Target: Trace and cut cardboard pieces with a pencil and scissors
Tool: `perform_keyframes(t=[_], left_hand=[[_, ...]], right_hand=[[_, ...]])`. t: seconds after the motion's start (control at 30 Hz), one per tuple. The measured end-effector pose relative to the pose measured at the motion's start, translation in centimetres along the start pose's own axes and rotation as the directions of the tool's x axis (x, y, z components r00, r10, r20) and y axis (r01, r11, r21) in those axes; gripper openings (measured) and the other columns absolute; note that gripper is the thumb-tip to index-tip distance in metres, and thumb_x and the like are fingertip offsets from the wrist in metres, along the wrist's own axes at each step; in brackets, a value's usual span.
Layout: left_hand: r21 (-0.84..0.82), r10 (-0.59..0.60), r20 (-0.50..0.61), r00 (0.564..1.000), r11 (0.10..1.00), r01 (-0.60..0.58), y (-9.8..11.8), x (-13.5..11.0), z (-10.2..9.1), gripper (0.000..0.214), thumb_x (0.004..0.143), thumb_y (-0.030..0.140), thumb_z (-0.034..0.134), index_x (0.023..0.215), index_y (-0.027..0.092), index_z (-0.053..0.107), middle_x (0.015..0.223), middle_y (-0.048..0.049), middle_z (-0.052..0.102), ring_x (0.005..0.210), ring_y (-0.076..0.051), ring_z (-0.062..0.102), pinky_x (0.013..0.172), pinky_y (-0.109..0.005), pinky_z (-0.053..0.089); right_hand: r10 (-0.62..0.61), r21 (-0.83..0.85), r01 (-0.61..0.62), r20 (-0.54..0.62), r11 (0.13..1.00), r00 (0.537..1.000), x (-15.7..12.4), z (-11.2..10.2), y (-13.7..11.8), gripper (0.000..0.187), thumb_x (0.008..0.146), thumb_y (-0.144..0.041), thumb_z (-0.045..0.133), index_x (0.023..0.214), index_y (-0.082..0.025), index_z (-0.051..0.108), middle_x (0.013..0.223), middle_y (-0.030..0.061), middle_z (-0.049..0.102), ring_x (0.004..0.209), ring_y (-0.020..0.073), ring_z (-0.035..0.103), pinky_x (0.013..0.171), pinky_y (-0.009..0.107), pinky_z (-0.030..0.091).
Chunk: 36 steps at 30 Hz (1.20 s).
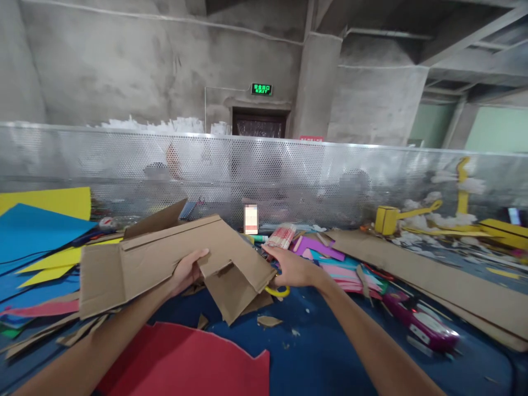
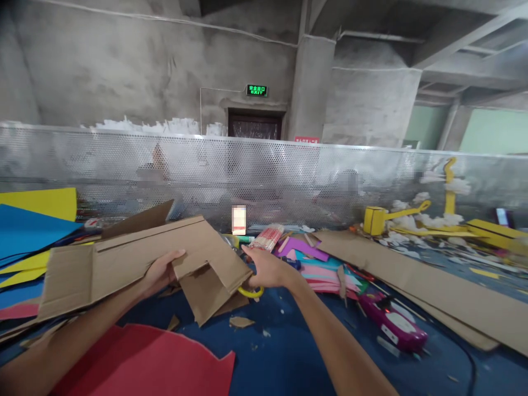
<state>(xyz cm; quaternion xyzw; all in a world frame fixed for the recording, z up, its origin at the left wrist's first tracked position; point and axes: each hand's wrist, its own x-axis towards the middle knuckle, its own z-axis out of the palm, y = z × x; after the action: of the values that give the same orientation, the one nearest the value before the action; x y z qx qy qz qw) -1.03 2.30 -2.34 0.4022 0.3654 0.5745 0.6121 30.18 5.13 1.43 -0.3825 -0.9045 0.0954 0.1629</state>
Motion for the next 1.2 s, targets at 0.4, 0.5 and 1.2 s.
perform_keyframes(t=[0.4, 0.5, 1.2], left_hand=[[-0.036, 0.005, -0.066, 0.998, 0.999, -0.008, 0.3, 0.4, -0.4, 0.02, 0.087, 0.014, 0.056, 0.101, 0.008, 0.069, 0.099, -0.0126, 0.077, 0.09, -0.023, 0.074, 0.076, -0.027, 0.059], [-0.043, 0.004, -0.078, 0.997, 0.999, -0.007, 0.7, 0.3, -0.4, 0.02, 0.087, 0.013, 0.056, 0.102, 0.009, 0.069, 0.097, -0.0116, 0.078, 0.088, -0.022, 0.074, 0.075, -0.027, 0.059], [-0.007, -0.005, -0.081, 0.997, 1.0, 0.004, 1.1, 0.2, -0.7, 0.02, 0.086, 0.012, 0.054, 0.098, 0.008, 0.069, 0.086, -0.0112, 0.077, 0.077, -0.021, 0.074, 0.067, -0.028, 0.06]], right_hand=[[-0.048, -0.023, 0.047, -0.043, 0.999, 0.998, 0.1, 0.4, -0.2, 0.088, 0.069, -0.026, 0.063, 0.151, -0.011, 0.034, 0.124, 0.0177, 0.063, 0.095, 0.0301, 0.064, 0.082, 0.039, 0.05], [-0.061, -0.023, 0.059, -0.071, 0.998, 0.996, 0.1, 0.5, -0.7, 0.081, 0.074, -0.03, 0.061, 0.149, -0.01, 0.038, 0.128, 0.0183, 0.061, 0.095, 0.0282, 0.066, 0.084, 0.038, 0.05], [0.057, -0.084, -0.081, -0.256, 0.993, 0.965, 0.9, 3.4, -1.7, 0.081, 0.072, -0.031, 0.07, 0.145, -0.014, 0.04, 0.128, 0.0188, 0.057, 0.108, 0.0312, 0.061, 0.09, 0.038, 0.046]])
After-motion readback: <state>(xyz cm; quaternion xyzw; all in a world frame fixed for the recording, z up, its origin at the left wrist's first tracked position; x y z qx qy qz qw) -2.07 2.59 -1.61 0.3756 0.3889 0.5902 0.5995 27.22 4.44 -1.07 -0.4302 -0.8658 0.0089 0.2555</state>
